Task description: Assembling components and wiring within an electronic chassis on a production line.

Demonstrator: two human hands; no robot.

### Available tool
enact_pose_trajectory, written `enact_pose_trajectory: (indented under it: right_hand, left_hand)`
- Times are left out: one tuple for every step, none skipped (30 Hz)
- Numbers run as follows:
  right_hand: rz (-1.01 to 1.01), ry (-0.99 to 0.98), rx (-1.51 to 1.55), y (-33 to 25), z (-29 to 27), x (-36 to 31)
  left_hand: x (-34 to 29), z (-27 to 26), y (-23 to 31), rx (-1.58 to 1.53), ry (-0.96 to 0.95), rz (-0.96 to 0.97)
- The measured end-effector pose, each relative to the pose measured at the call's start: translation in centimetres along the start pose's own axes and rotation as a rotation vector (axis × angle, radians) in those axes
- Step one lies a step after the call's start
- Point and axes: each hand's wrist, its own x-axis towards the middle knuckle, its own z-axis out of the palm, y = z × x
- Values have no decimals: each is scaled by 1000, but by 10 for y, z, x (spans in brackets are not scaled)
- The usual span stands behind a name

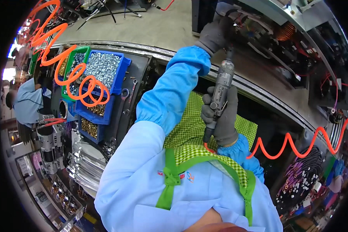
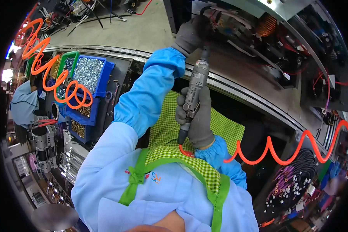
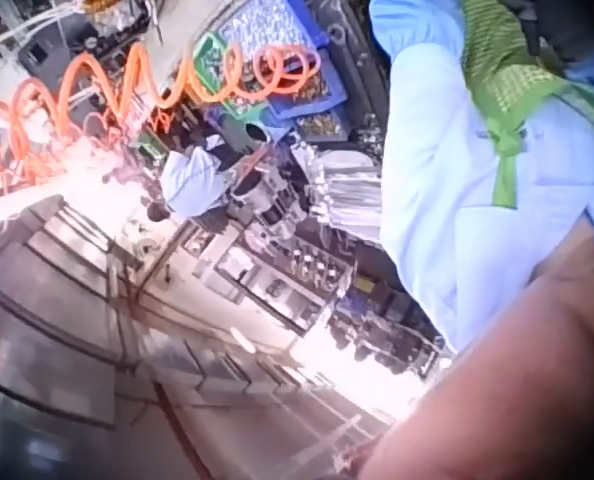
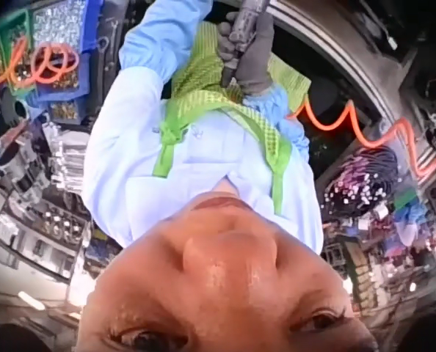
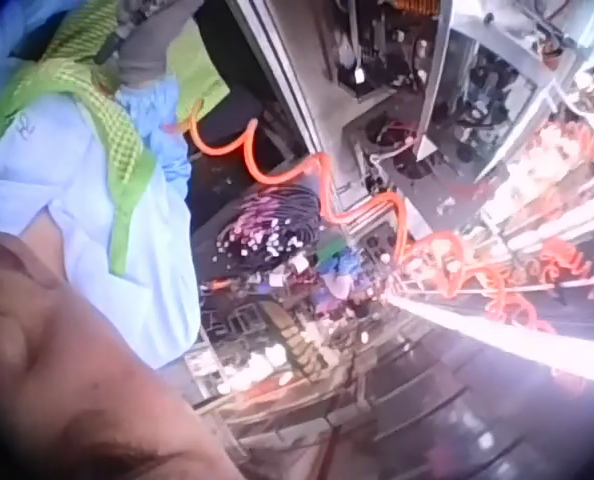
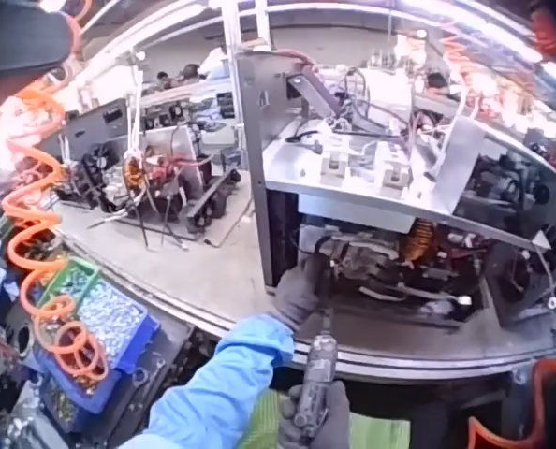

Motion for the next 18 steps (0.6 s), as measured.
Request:
enact_pose_trajectory:
  right_hand:
    - [-11,7,-12,1,0,0]
    - [-4,5,-14,2,0,2]
    - [4,-2,7,1,-1,2]
    - [11,-8,28,1,-2,3]
    - [16,-9,25,1,-2,1]
    - [27,-15,44,1,-1,0]
    - [37,-20,63,0,1,0]
    - [37,-23,61,-3,3,0]
    - [84,-85,151,-7,4,-1]
    - [131,-147,241,-9,3,-2]
    - [132,-144,241,-6,4,-2]
    - [127,-129,232,-3,6,1]
    - [123,-114,224,-1,7,3]
    - [128,-120,219,0,6,4]
    - [97,-117,195,3,3,4]
    - [66,-113,171,5,2,4]
    - [66,-112,174,5,3,6]
    - [68,-111,179,3,6,6]
  left_hand:
    - [2,0,0,30,-11,44]
    - [3,-1,-2,60,-22,89]
    - [3,-1,-4,65,-20,83]
    - [3,-2,-7,80,-33,111]
    - [3,-2,-9,95,-46,141]
    - [4,-3,-11,98,-43,140]
    - [5,-4,-13,129,-58,154]
    - [5,-5,-15,161,-72,168]
    - [5,-7,-15,160,-73,167]
    - [6,-10,-16,203,-83,179]
    - [6,-12,-16,247,-94,191]
    - [6,-10,-20,252,-88,189]
    - [6,-7,-25,245,-110,180]
    - [6,-3,-28,238,-132,172]
    - [7,-3,-26,238,-135,173]
    - [7,-2,-22,211,-74,221]
    - [8,-3,-21,184,-12,268]
    - [8,-4,-21,184,-12,264]
